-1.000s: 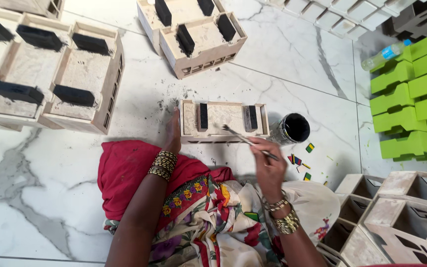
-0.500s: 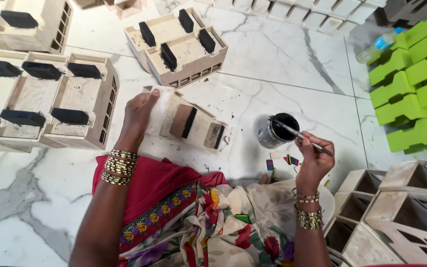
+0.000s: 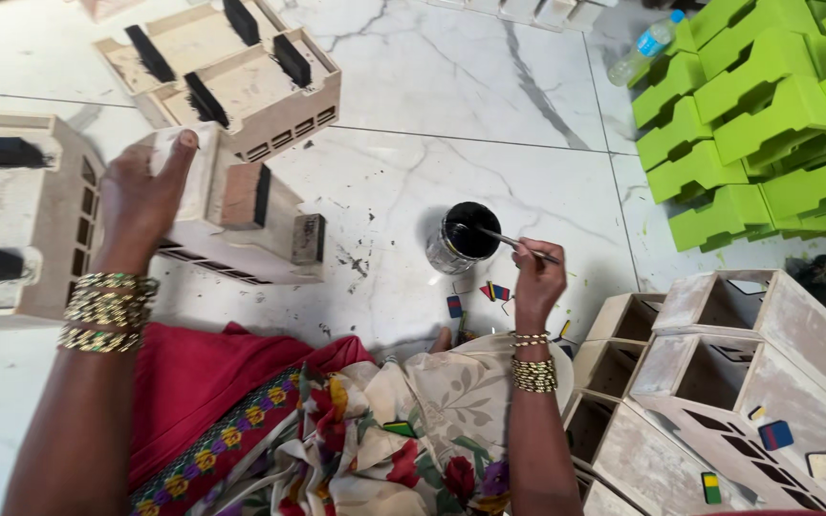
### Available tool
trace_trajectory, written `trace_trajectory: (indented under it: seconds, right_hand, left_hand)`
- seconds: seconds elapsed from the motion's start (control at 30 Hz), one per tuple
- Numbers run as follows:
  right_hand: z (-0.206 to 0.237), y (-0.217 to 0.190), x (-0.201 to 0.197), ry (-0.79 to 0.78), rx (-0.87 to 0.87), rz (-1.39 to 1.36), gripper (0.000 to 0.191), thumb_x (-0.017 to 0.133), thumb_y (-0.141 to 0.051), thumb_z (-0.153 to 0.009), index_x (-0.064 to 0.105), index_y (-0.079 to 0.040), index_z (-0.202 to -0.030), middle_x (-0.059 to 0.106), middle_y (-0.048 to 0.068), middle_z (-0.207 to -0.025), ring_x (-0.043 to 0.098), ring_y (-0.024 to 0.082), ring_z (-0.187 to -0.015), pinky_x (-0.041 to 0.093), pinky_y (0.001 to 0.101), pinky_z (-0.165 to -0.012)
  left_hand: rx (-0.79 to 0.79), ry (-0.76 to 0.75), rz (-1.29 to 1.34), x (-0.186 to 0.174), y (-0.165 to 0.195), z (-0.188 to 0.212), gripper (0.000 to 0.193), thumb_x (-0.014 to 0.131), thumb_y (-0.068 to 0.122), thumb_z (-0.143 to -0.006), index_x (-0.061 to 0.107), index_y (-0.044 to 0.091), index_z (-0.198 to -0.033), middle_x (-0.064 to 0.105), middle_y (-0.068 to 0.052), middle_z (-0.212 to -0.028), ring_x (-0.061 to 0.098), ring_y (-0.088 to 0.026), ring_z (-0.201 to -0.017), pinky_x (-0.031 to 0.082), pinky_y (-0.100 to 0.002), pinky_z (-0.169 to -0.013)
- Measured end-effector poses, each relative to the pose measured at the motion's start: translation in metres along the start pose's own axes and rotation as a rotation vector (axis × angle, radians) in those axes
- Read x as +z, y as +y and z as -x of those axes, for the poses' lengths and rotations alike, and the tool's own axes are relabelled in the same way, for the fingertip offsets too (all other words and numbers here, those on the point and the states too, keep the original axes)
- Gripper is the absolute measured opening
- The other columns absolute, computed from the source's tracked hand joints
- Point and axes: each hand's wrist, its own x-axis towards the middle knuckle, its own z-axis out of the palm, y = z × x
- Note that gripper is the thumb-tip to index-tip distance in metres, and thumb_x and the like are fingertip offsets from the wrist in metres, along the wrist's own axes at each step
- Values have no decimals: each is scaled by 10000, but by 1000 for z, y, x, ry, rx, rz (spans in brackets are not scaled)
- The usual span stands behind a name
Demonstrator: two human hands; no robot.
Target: The person sits on the floor and paints black paint onto the raised rectangular blocks of small wooden model houses using a brush, dipping the brush into a paint can and rotating each model to reach different sides, working through several models one at a time.
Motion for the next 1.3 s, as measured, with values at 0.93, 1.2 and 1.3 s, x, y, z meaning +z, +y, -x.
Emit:
trace_trajectory:
  seconds: [0.93, 1.2, 1.3]
  right_hand:
    - [-18, 23, -12, 222, 451, -442, 209, 659, 36, -913, 548, -22, -1081, 690, 187, -1019, 735, 331, -871, 637, 462, -820]
    - [9, -86, 22, -98, 410, -695, 154, 607, 60, -966, 553, -1, -1096, 691, 240, -1138, 708, 348, -1061, 634, 466, -968]
    - [32, -152, 66, -290, 197, -600, 135, 592, 61, -997, 538, 0, -1105, 687, 237, -1174, 701, 320, -1088, 621, 454, -964]
  left_hand:
    - [-65, -130, -33, 4, 34, 4, 903, 712, 741, -869, 650, -84, -1232, 717, -319, -993, 743, -394, -897, 581, -469, -743]
    - [-38, -140, -34, 8, 45, 2, 1026, 701, 795, -754, 600, -42, -1338, 709, -326, -1032, 707, -449, -975, 565, -515, -778]
    - [-49, -197, 2, 6, 50, 4, 949, 699, 802, -713, 660, -24, -1177, 740, -267, -954, 741, -397, -921, 578, -493, -773]
